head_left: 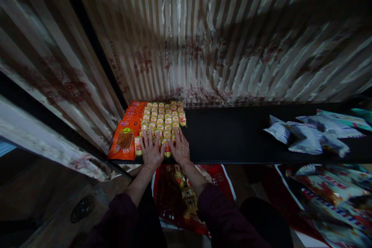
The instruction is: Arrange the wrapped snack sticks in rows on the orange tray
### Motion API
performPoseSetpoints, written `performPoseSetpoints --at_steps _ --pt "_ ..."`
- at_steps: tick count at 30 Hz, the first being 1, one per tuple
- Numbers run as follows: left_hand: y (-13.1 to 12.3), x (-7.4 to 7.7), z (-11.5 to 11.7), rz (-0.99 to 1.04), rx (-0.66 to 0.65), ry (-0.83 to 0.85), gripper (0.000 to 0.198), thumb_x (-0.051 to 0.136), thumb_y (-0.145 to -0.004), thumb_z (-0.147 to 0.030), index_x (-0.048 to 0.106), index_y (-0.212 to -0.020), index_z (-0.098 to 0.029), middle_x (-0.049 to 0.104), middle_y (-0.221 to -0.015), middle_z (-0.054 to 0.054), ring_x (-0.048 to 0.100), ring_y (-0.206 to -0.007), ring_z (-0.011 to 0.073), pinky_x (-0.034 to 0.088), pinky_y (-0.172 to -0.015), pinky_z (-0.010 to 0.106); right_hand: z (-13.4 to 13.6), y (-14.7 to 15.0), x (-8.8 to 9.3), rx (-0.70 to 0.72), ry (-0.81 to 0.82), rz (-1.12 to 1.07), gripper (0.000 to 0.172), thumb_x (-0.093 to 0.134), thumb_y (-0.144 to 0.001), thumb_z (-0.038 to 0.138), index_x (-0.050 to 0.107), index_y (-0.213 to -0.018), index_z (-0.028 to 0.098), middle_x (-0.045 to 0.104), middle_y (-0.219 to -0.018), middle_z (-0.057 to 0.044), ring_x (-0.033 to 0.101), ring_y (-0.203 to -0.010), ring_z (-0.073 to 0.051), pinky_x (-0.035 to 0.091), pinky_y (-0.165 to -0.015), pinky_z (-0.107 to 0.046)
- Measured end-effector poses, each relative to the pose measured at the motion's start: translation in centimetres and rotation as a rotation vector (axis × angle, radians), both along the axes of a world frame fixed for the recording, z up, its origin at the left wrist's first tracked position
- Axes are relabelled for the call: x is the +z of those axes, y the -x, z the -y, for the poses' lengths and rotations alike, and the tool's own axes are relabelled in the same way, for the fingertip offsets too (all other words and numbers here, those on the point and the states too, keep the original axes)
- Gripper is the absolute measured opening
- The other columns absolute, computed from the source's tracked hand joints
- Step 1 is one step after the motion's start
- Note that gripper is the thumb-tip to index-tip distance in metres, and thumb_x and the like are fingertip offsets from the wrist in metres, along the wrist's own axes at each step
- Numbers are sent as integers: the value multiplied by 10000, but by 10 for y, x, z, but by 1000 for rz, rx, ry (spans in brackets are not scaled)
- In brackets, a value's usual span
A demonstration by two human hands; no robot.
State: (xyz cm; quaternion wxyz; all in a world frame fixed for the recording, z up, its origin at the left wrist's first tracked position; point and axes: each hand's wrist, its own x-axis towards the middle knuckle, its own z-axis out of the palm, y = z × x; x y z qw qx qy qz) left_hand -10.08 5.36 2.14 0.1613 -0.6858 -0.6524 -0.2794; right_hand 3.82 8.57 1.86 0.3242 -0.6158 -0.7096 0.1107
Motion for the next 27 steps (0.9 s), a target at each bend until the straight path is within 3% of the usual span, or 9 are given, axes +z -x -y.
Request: performPoseSetpoints --at_steps 9,17,22,27 --pt "6 0 2 31 -55 -29 607 497 -867 -409 386 -1420 -183 170 -1556 130 68 -1441 328 151 -1138 585 1 0 -3 -18 3 -46 652 380 -912 492 229 -1475 199 295 -1515 -145 323 -1368 -281 334 -1054 -456" --pt "10 -2 4 37 -87 -44 594 472 -876 -399 381 -1423 -184 166 -1556 129 91 -1441 317 144 -1143 572 9 -7 0 -43 -61 -117 616 346 -925 495 268 -1459 198 307 -1501 -159 314 -1369 -284 327 -1058 -482" --pt "-7 -5 31 16 -159 9 573 445 -889 -348 371 -1426 -161 184 -1551 134 83 -1443 300 129 -1152 555 32 -24 -1 -55 -159 -180 542 295 -951 433 335 -1421 166 361 -1469 -152 313 -1366 -247 316 -1078 -466" --pt "-30 -20 65 -8 -207 78 549 436 -892 -293 377 -1417 -142 199 -1546 136 87 -1445 278 140 -1163 522 70 -43 -14 -40 -225 -214 471 301 -957 362 400 -1373 163 414 -1427 -142 352 -1341 -220 328 -1088 -457"
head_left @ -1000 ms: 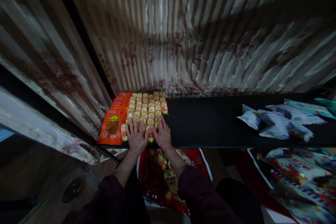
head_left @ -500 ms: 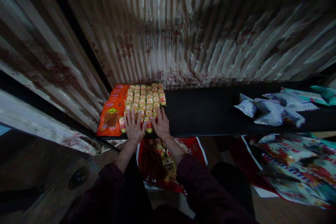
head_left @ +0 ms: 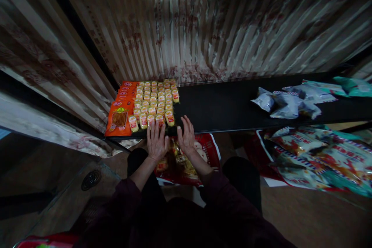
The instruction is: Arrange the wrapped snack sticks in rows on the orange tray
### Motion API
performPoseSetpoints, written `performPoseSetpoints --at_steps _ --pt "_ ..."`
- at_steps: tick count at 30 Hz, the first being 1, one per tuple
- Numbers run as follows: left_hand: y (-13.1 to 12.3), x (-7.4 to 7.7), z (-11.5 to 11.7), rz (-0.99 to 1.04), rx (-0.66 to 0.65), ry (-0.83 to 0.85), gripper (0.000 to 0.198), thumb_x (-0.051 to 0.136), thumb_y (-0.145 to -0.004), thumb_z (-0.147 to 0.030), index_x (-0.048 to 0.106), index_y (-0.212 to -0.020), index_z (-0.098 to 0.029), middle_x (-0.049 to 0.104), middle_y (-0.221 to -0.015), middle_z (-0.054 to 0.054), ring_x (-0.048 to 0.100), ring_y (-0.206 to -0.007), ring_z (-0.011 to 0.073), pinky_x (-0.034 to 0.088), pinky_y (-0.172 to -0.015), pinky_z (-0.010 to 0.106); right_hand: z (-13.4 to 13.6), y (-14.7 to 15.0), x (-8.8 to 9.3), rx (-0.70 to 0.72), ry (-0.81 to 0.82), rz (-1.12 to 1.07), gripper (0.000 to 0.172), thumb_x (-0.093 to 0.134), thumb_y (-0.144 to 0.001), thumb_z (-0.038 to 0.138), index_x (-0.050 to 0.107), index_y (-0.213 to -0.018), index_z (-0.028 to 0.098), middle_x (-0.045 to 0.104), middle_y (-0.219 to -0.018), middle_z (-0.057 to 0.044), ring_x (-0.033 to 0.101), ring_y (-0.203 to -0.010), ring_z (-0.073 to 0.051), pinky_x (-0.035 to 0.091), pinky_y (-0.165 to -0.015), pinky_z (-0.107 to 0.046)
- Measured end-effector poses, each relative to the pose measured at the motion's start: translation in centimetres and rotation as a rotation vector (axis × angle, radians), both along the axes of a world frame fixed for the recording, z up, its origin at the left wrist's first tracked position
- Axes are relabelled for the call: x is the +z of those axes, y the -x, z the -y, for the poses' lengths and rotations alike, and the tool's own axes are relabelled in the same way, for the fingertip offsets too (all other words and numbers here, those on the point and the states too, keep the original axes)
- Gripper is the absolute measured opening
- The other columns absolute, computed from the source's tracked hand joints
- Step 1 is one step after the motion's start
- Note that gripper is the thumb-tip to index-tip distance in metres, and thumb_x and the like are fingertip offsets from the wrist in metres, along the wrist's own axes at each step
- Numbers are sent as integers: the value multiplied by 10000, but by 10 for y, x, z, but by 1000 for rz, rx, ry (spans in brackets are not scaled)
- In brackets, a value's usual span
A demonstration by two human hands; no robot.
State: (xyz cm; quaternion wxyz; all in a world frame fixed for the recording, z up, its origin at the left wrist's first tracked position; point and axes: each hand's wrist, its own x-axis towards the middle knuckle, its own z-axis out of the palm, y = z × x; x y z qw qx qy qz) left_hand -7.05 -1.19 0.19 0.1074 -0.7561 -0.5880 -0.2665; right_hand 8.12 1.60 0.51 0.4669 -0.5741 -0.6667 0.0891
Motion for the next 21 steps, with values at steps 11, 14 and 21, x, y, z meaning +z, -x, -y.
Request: performPoseSetpoints --at_steps 11,14,21 --pt "-13 -2 -2 -70 -18 73 538 382 -912 -257 341 -1429 -117 214 -1538 153 91 -1445 256 154 -1161 516 46 -12 -17 7 58 -13 442 306 -954 333 438 -1340 163 426 -1422 -138 385 -1323 -228 357 -1076 -482" --pt "-14 -2 -7 -89 -9 73 547 372 -915 -262 325 -1432 -91 231 -1533 157 98 -1444 247 155 -1166 496 41 -9 -10 38 68 2 461 298 -955 337 421 -1356 145 411 -1437 -141 368 -1337 -225 347 -1089 -473" --pt "-8 -6 -12 -131 -42 15 553 370 -913 -254 309 -1435 -80 265 -1523 152 109 -1444 243 119 -1171 507 1 6 -2 116 99 98 541 245 -962 361 338 -1417 84 308 -1504 -159 243 -1411 -214 273 -1143 -441"
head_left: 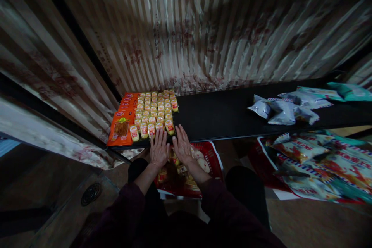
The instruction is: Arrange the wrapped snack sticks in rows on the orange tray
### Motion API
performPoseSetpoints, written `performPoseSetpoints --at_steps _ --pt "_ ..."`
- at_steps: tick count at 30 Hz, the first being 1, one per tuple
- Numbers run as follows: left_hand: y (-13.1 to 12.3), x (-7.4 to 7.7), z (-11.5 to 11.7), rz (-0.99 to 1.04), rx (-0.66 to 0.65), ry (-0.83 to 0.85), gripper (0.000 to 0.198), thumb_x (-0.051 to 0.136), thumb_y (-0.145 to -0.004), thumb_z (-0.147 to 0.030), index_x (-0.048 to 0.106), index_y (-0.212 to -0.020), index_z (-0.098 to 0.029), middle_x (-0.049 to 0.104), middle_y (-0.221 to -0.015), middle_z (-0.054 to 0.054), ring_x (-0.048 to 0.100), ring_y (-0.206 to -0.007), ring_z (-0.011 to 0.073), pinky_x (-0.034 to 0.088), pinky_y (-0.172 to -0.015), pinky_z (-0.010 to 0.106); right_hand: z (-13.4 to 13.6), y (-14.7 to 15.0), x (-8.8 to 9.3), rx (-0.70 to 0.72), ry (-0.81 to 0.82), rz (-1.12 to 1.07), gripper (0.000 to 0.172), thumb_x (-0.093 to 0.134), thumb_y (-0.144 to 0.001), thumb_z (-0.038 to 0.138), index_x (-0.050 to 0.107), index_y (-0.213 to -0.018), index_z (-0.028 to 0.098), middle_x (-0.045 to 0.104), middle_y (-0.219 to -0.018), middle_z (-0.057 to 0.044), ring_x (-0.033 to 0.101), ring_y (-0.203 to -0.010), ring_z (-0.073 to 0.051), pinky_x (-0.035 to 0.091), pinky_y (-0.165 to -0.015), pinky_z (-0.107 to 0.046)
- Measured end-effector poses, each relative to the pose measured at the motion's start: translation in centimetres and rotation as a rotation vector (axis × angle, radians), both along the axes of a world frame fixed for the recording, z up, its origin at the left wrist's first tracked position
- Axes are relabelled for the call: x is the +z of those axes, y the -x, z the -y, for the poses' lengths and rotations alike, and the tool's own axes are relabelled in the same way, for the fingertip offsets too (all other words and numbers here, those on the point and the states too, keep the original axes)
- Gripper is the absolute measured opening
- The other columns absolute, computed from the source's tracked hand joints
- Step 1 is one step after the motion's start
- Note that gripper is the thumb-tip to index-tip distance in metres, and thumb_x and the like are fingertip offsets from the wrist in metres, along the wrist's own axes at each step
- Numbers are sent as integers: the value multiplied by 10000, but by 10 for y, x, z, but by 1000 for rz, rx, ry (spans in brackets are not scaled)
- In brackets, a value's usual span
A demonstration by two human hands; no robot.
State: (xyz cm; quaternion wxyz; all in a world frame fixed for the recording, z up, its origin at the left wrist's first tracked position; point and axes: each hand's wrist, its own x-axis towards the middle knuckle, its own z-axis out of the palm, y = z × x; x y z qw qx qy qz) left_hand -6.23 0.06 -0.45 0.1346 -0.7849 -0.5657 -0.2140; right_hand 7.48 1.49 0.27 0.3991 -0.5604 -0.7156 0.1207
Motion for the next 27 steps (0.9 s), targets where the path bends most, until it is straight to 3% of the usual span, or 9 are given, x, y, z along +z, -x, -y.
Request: performPoseSetpoints --at_steps 5,8,15,27 --pt "5 2 -6 -11 -32 -5 546 377 -909 -255 324 -1431 -102 305 -1509 133 132 -1441 238 113 -1171 516 -23 13 0 -10 42 50 537 223 -967 367 309 -1443 135 302 -1518 -120 221 -1423 -201 299 -1127 -423" --pt "7 0 -9 -3 -38 -11 534 377 -910 -257 347 -1420 -100 323 -1500 136 148 -1437 243 123 -1168 522 -29 20 3 13 72 82 550 234 -966 371 320 -1437 101 325 -1505 -145 243 -1417 -214 310 -1119 -412" --pt "8 -3 -13 8 -50 -12 539 392 -900 -239 350 -1422 -109 330 -1493 150 141 -1438 252 126 -1162 541 -31 24 7 21 87 94 533 260 -966 369 324 -1442 137 373 -1483 -129 309 -1393 -209 330 -1103 -401" --pt "9 1 -14 3 -59 22 548 407 -898 -258 342 -1434 -161 289 -1515 125 137 -1440 246 98 -1163 542 -30 21 7 14 103 48 543 251 -962 385 318 -1443 142 344 -1500 -118 271 -1408 -204 321 -1115 -411"
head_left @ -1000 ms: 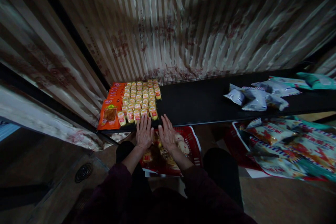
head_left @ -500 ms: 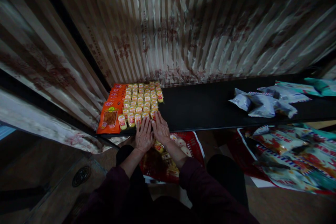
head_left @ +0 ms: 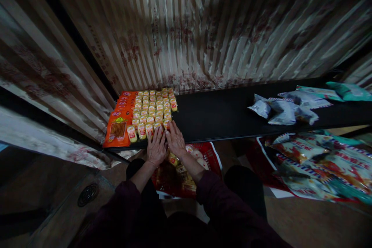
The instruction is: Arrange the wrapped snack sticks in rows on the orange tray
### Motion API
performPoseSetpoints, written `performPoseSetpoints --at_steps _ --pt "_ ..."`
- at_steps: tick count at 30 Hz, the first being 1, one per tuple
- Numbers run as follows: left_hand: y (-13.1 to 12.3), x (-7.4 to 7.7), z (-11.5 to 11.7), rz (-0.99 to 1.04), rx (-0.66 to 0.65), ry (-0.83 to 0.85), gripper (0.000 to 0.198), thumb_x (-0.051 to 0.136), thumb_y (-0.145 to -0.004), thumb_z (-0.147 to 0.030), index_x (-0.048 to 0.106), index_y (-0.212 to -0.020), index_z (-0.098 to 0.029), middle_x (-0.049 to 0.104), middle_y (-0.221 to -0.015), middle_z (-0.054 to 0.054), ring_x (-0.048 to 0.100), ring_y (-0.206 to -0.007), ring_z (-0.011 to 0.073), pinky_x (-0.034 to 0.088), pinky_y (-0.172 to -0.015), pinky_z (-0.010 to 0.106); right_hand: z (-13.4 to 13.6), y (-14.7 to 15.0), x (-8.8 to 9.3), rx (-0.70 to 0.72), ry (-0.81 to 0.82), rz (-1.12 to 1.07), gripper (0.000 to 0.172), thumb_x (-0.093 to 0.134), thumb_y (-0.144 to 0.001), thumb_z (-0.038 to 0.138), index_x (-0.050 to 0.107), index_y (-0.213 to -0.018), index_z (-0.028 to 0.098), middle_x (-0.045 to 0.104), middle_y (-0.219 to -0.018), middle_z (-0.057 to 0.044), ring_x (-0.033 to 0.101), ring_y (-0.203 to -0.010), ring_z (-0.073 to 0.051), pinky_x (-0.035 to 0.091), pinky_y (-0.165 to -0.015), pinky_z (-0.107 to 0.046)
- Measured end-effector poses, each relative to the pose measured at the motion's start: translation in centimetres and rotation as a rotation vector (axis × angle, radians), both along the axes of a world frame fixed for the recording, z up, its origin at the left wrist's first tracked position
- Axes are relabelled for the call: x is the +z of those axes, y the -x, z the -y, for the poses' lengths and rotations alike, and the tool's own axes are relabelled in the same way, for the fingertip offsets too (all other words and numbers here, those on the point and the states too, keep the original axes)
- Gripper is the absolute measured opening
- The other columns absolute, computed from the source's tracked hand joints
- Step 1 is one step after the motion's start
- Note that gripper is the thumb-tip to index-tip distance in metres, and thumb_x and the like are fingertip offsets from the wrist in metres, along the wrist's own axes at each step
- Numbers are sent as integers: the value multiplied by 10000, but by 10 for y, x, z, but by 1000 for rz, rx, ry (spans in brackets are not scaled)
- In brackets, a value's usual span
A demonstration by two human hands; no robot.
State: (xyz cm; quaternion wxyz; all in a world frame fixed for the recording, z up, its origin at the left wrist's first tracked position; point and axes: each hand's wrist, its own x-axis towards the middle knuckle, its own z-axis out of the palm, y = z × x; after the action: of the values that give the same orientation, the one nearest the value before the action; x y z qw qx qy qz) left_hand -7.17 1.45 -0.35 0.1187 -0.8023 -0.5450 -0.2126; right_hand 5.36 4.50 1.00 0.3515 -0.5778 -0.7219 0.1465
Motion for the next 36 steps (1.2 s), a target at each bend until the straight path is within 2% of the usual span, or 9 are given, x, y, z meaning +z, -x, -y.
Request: performPoseSetpoints --at_steps 7,11,15,20,23,25,28,32,36 --pt "2 6 7 -6 -8 44 546 382 -913 -276 318 -1448 -185 209 -1545 109 91 -1446 240 68 -1171 524 26 -20 8 -13 -89 -147 511 231 -965 361 396 -1388 125 436 -1428 -134 366 -1347 -194 325 -1117 -411" --pt "-2 2 23 -8 -56 40 540 363 -919 -271 321 -1441 -139 242 -1535 119 79 -1447 237 106 -1172 511 53 -36 -3 9 -106 -178 461 258 -963 352 484 -1313 157 546 -1312 -127 469 -1255 -208 377 -1075 -433" --pt "-8 -13 54 -16 -181 47 520 357 -909 -209 349 -1421 -114 311 -1510 118 115 -1443 231 180 -1168 482 82 -45 -26 -27 -64 -168 411 275 -960 327 545 -1238 188 598 -1238 -106 528 -1177 -210 411 -1039 -450" --pt "-15 -48 87 20 -312 153 456 350 -881 -151 504 -1309 -138 412 -1460 97 196 -1428 207 303 -1131 437 105 -46 -56 51 -34 -127 357 339 -930 261 568 -1190 175 614 -1208 -101 538 -1153 -207 425 -1031 -412" --pt "-19 -70 93 74 -100 303 491 353 -848 -112 496 -1318 -126 401 -1463 119 246 -1413 222 380 -1072 439 116 -47 -77 35 96 -24 363 385 -881 197 578 -1183 142 623 -1184 -127 558 -1118 -232 444 -1004 -415" --pt "-21 -83 92 99 65 453 507 390 -836 -135 479 -1335 -103 404 -1457 141 262 -1405 249 353 -1085 454 124 -50 -92 5 221 45 395 421 -841 154 571 -1206 122 620 -1183 -148 570 -1100 -241 454 -988 -406" --pt "-20 -96 89 114 254 707 556 497 -798 -180 467 -1340 -57 438 -1424 179 320 -1372 286 277 -1127 417 135 -55 -112 108 333 98 422 478 -801 120 588 -1208 133 618 -1203 -156 563 -1119 -243 441 -1000 -384" --pt "-16 -101 87 146 254 828 510 537 -765 -130 530 -1271 -64 569 -1272 192 458 -1253 278 311 -1080 361 141 -57 -126 147 365 94 439 489 -794 116 594 -1219 140 626 -1200 -157 555 -1137 -254 428 -1013 -398" --pt "-14 -93 90 192 220 820 454 529 -804 -181 548 -1249 -95 609 -1202 170 507 -1172 272 353 -1029 357 139 -56 -130 94 327 -12 440 488 -781 110 608 -1201 168 639 -1184 -134 575 -1116 -238 442 -1006 -393"
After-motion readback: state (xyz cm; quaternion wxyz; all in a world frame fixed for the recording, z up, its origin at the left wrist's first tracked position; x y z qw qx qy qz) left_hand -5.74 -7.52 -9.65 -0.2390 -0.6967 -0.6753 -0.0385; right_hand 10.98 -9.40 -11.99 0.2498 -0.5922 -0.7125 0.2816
